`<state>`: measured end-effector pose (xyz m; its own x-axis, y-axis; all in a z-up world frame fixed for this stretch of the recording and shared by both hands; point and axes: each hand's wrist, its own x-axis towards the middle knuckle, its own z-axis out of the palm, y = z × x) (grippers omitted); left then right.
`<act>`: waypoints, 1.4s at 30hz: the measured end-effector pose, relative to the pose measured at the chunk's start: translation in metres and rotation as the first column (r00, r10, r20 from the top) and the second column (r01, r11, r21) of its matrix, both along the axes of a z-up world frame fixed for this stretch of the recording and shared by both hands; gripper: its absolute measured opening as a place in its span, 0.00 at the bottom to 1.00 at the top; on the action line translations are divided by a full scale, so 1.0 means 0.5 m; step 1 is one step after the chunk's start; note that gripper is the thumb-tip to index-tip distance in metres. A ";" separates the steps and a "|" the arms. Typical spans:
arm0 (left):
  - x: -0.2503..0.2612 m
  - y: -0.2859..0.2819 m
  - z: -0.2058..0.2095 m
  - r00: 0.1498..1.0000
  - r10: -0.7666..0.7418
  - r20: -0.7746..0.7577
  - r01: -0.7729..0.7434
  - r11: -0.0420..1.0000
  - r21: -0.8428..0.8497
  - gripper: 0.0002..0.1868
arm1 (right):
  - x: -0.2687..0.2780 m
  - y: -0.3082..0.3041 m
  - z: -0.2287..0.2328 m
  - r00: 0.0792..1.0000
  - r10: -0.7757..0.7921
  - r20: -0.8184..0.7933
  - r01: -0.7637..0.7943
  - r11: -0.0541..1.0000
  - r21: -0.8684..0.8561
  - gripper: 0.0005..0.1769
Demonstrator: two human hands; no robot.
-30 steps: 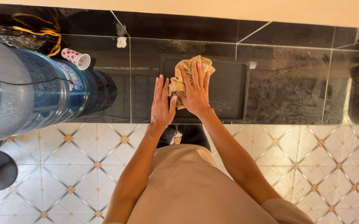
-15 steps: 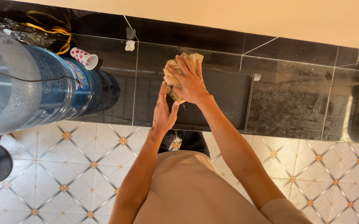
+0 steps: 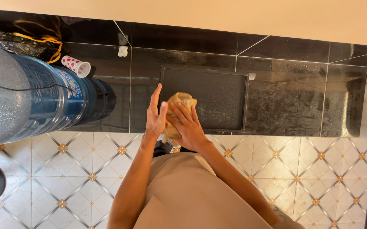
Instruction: The person wipes a black rectangular electronic device with a cloth. They lift the device to reveal a turntable underneath and proceed to wipe the turntable's surface and components.
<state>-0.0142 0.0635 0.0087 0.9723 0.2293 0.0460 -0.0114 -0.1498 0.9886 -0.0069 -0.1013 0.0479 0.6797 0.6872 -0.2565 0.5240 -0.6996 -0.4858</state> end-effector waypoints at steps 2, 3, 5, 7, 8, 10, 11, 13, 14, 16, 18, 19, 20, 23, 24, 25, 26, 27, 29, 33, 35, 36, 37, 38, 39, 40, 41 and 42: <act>-0.004 -0.001 0.006 0.999 -0.034 -0.017 0.036 0.994 0.103 0.39 | -0.033 -0.026 -0.004 0.999 -0.009 0.037 0.010 1.000 -0.005 0.51; -0.010 -0.005 0.011 0.998 -0.050 -0.030 0.054 0.987 0.150 0.40 | -0.046 -0.043 -0.008 0.999 -0.016 0.051 0.017 1.000 -0.010 0.53; -0.021 -0.009 0.018 0.995 -0.080 -0.051 0.090 0.965 0.245 0.43 | -0.056 -0.085 -0.022 0.990 -0.078 0.119 0.088 0.993 -0.084 0.56; -0.035 -0.008 0.021 0.987 -0.112 -0.119 0.142 0.948 0.284 0.50 | -0.058 -0.143 -0.032 0.962 -0.202 0.181 0.212 0.977 -0.035 0.56; -0.047 -0.009 0.020 0.979 -0.128 -0.156 0.170 0.938 0.302 0.54 | -0.060 -0.177 -0.036 0.934 -0.298 0.198 0.295 0.954 0.049 0.54; -0.064 -0.010 0.015 0.989 -0.113 -0.092 0.137 0.937 0.322 0.62 | -0.056 -0.233 -0.051 0.853 -0.452 0.260 0.471 0.882 -0.009 0.54; -0.069 -0.007 0.012 0.993 -0.104 -0.062 0.118 0.936 0.331 0.66 | -0.061 -0.257 -0.060 0.832 -0.474 0.287 0.497 0.867 -0.009 0.53; -0.072 0.005 0.003 0.972 -0.122 -0.199 0.166 0.961 0.223 0.70 | -0.082 -0.299 -0.081 0.790 -0.512 0.338 0.546 0.838 -0.007 0.52; -0.074 0.008 0.000 0.954 -0.134 -0.267 0.183 0.969 0.167 0.72 | -0.092 -0.315 -0.094 0.760 -0.560 0.332 0.586 0.810 0.025 0.53; -0.072 0.018 -0.006 0.929 -0.153 -0.337 0.224 0.957 0.183 0.77 | -0.111 -0.334 -0.122 0.698 -0.648 0.306 0.657 0.749 0.087 0.56; -0.068 0.028 -0.012 0.932 -0.156 -0.327 0.245 0.936 0.252 0.79 | -0.117 -0.337 -0.146 0.630 -0.756 0.177 0.696 0.651 0.302 0.58; -0.066 0.026 -0.016 0.946 -0.162 -0.280 0.248 0.918 0.308 0.80 | -0.119 -0.338 -0.154 0.596 -0.796 0.104 0.709 0.583 0.397 0.59; -0.066 0.027 -0.019 0.957 -0.171 -0.234 0.249 0.898 0.363 0.80 | -0.118 -0.338 -0.161 0.590 -0.797 0.129 0.694 0.583 0.422 0.60; -0.063 0.020 -0.025 0.946 -0.116 -0.303 0.222 0.913 0.343 0.80 | -0.103 -0.342 -0.182 0.548 -0.827 0.128 0.704 0.538 0.463 0.61; -0.064 0.016 -0.026 0.947 -0.132 -0.293 0.218 0.934 0.284 0.81 | -0.101 -0.348 -0.187 0.522 -0.849 0.074 0.744 0.497 0.447 0.59; -0.062 0.015 -0.025 0.949 -0.147 -0.281 0.214 0.951 0.225 0.81 | -0.099 -0.352 -0.193 0.495 -0.869 0.019 0.781 0.454 0.430 0.58; -0.062 0.016 -0.024 0.950 -0.160 -0.268 0.209 0.964 0.166 0.82 | -0.098 -0.356 -0.197 0.508 -0.862 0.002 0.768 0.454 0.452 0.58; -0.060 0.015 -0.024 0.944 -0.158 -0.289 0.210 0.965 0.159 0.81 | -0.096 -0.363 -0.200 0.519 -0.855 -0.012 0.756 0.452 0.474 0.57; -0.056 0.013 -0.023 0.932 -0.156 -0.327 0.212 0.966 0.145 0.80 | -0.094 -0.368 -0.205 0.529 -0.848 -0.027 0.745 0.449 0.494 0.57; -0.064 0.011 -0.023 0.959 -0.176 -0.223 0.209 0.968 0.137 0.78 | -0.093 -0.372 -0.201 0.537 -0.842 -0.048 0.747 0.448 0.491 0.55; -0.064 0.011 -0.024 0.957 -0.168 -0.236 0.207 0.966 0.153 0.78 | -0.091 -0.374 -0.199 0.553 -0.832 -0.050 0.735 0.458 0.500 0.56; -0.065 0.009 -0.024 0.955 -0.166 -0.248 0.204 0.970 0.135 0.78 | -0.088 -0.378 -0.197 0.564 -0.825 -0.044 0.724 0.468 0.507 0.57; -0.064 0.007 -0.023 0.952 -0.166 -0.258 0.201 0.972 0.118 0.77 | -0.085 -0.381 -0.196 0.573 -0.818 -0.038 0.713 0.476 0.515 0.57; -0.065 0.005 -0.023 0.949 -0.166 -0.267 0.199 0.975 0.101 0.77 | -0.083 -0.383 -0.196 0.577 -0.815 -0.046 0.713 0.476 0.515 0.57; -0.068 0.001 -0.021 0.956 -0.166 -0.241 0.194 0.977 0.094 0.77 | -0.082 -0.387 -0.196 0.581 -0.812 -0.054 0.714 0.476 0.513 0.57; -0.071 -0.003 -0.018 0.962 -0.166 -0.215 0.189 0.978 0.087 0.76 | -0.081 -0.390 -0.196 0.584 -0.809 -0.063 0.715 0.476 0.512 0.57; -0.070 -0.007 -0.015 0.968 -0.168 -0.188 0.185 0.979 0.080 0.75 | -0.077 -0.393 -0.195 0.590 -0.804 -0.077 0.710 0.470 0.524 0.57; -0.068 -0.008 -0.010 0.969 -0.163 -0.183 0.184 0.978 0.102 0.75 | -0.073 -0.395 -0.193 0.595 -0.798 -0.091 0.705 0.464 0.536 0.57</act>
